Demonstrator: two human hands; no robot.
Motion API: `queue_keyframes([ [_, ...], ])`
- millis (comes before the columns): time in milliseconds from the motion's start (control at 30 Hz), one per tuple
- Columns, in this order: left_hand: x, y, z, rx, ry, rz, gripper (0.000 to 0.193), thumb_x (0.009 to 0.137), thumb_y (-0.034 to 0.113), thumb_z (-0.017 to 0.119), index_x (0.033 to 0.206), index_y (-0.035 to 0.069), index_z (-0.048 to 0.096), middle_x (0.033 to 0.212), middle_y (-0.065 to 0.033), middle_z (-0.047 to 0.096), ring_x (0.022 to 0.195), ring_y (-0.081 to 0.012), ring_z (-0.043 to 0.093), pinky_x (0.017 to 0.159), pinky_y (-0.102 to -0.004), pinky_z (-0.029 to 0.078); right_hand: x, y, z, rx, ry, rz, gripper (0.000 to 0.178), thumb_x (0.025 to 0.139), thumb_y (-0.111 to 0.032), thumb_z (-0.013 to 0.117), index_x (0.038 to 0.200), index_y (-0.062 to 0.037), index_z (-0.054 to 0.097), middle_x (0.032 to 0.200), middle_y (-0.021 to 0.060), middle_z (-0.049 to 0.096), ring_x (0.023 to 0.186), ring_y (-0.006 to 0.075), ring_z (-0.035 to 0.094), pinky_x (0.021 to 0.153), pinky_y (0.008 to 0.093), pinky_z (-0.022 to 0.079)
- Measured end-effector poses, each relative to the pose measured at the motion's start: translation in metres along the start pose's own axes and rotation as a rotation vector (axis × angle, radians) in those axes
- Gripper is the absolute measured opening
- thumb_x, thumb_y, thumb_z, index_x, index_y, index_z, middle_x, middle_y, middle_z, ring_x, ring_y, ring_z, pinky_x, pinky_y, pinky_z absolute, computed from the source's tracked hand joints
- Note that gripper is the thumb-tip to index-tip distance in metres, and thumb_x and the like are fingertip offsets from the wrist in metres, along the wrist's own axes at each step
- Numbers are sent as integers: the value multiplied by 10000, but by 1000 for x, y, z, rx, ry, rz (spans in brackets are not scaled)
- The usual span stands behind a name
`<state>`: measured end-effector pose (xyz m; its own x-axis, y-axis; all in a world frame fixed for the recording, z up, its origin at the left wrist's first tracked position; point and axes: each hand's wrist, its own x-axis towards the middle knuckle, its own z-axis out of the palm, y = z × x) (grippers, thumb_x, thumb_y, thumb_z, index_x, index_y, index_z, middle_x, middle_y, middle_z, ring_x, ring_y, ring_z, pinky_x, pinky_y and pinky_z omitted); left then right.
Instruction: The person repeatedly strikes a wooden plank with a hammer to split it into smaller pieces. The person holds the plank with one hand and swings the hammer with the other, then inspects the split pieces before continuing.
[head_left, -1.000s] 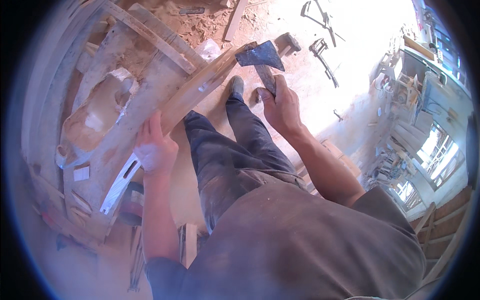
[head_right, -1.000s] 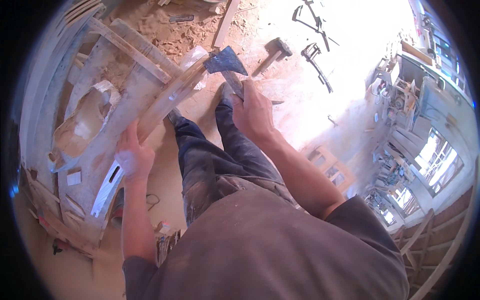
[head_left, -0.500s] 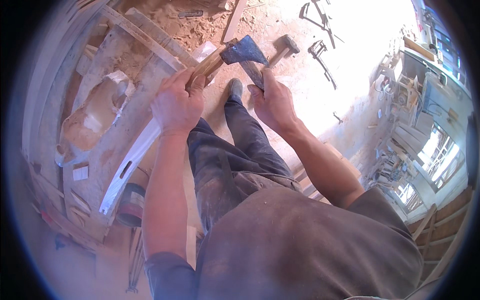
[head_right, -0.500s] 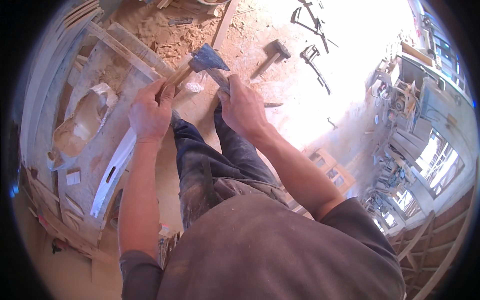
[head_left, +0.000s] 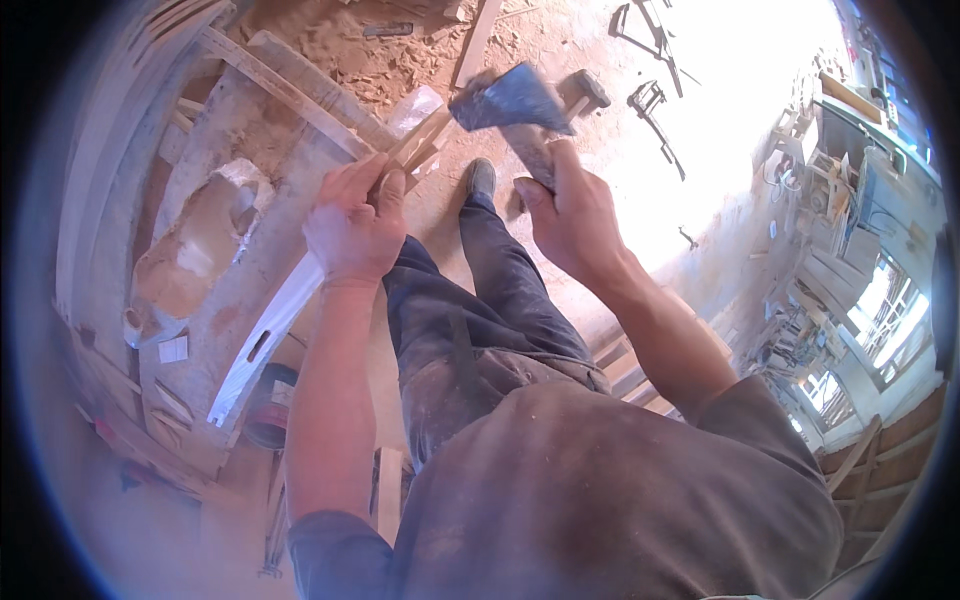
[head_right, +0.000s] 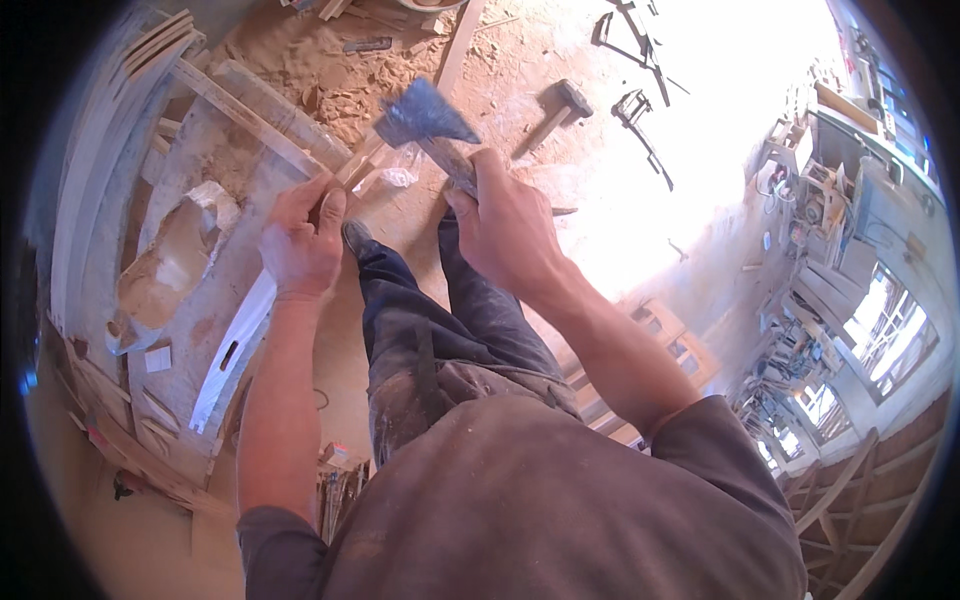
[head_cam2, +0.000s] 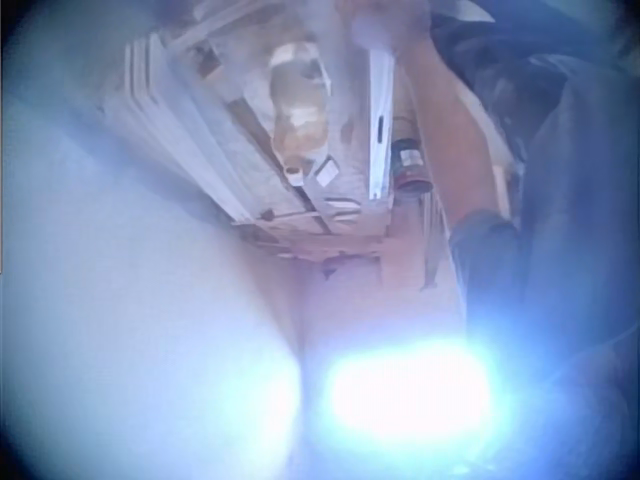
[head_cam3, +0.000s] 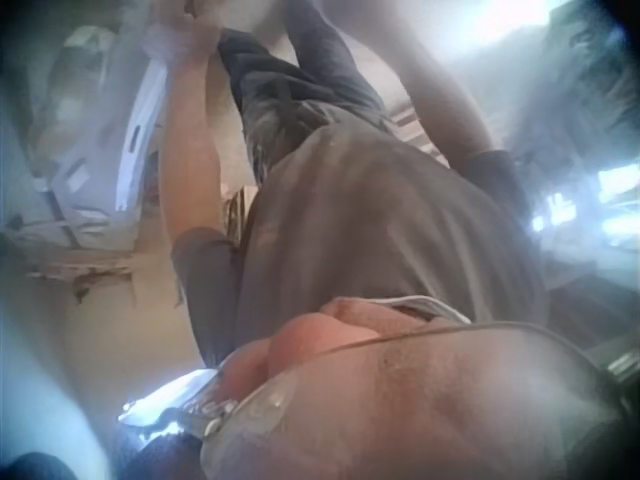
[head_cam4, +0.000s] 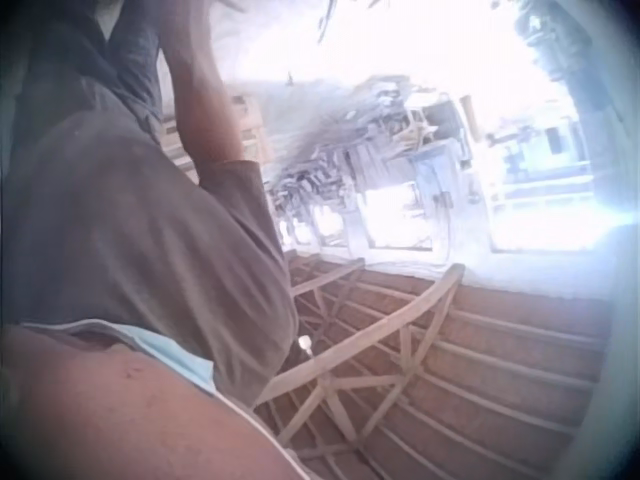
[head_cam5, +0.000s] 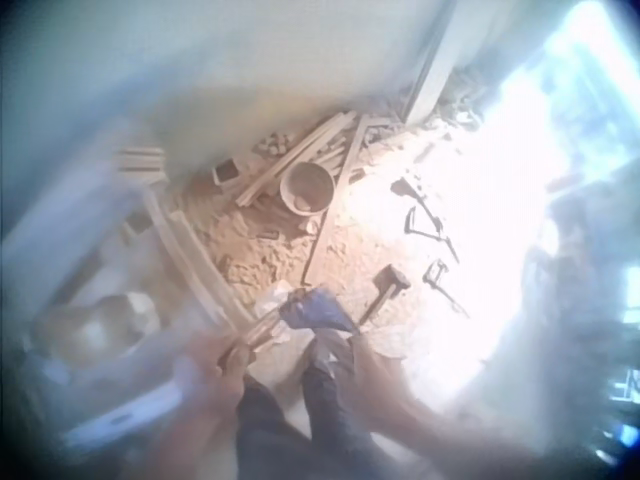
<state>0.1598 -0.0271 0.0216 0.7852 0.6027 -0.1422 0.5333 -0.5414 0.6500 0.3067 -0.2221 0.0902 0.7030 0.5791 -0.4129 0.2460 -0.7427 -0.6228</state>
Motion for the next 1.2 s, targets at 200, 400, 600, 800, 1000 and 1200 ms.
queue_keyframes([
  [200, 0, -2, 4, -18, 54, 83, 257, 914, 255, 758, 1115, 100, 800, 1131, -100, 781, 1071, -299, 726, 919, -413, 585, -7, 16, 14, 88, 26, -343, 187, 995, -86, 634, 1120, 27, 554, 824, 212, 668, 713, 365, 673, 698, 464, 550],
  [400, 0, -2, 2, -48, 41, 24, 264, 901, 229, 763, 1117, 81, 796, 1144, -112, 773, 1131, -307, 714, 961, -412, 579, 3, -4, 10, -128, -91, -40, 245, 979, -132, 650, 1098, 20, 499, 917, 291, 690, 736, 480, 685, 690, 545, 534],
  [600, -1, -9, 2, 31, 48, 124, 260, 913, 230, 734, 1113, 76, 796, 1170, -127, 764, 1156, -319, 704, 987, -420, 565, -18, 3, 10, 65, 167, -611, 279, 919, -108, 684, 1130, 16, 551, 896, 232, 702, 758, 416, 712, 707, 484, 563],
  [800, 0, -8, 1, 23, 42, 145, 292, 965, 204, 677, 1180, 28, 768, 1225, -224, 734, 1148, -383, 704, 979, -429, 565, 7, -11, 6, -245, -245, -85, 253, 922, -92, 657, 1117, 5, 529, 933, 262, 703, 807, 490, 700, 731, 538, 546],
  [1000, -4, -11, 1, 11, 77, 158, 273, 986, 167, 628, 1181, 38, 768, 1225, -221, 735, 1134, -382, 710, 978, -434, 565, -17, -40, -27, 245, 143, -475, 72, 985, -2, 615, 1044, 35, 633, 774, 141, 660, 673, 219, 636, 653, 379, 543],
  [1200, 4, -4, -2, 41, 104, 197, 271, 948, 152, 642, 1167, 52, 767, 1144, -186, 762, 1148, -369, 708, 980, -459, 566, 23, 0, 14, -185, -169, -43, 209, 986, -124, 614, 1116, 19, 536, 796, 271, 697, 766, 511, 690, 722, 578, 531],
])
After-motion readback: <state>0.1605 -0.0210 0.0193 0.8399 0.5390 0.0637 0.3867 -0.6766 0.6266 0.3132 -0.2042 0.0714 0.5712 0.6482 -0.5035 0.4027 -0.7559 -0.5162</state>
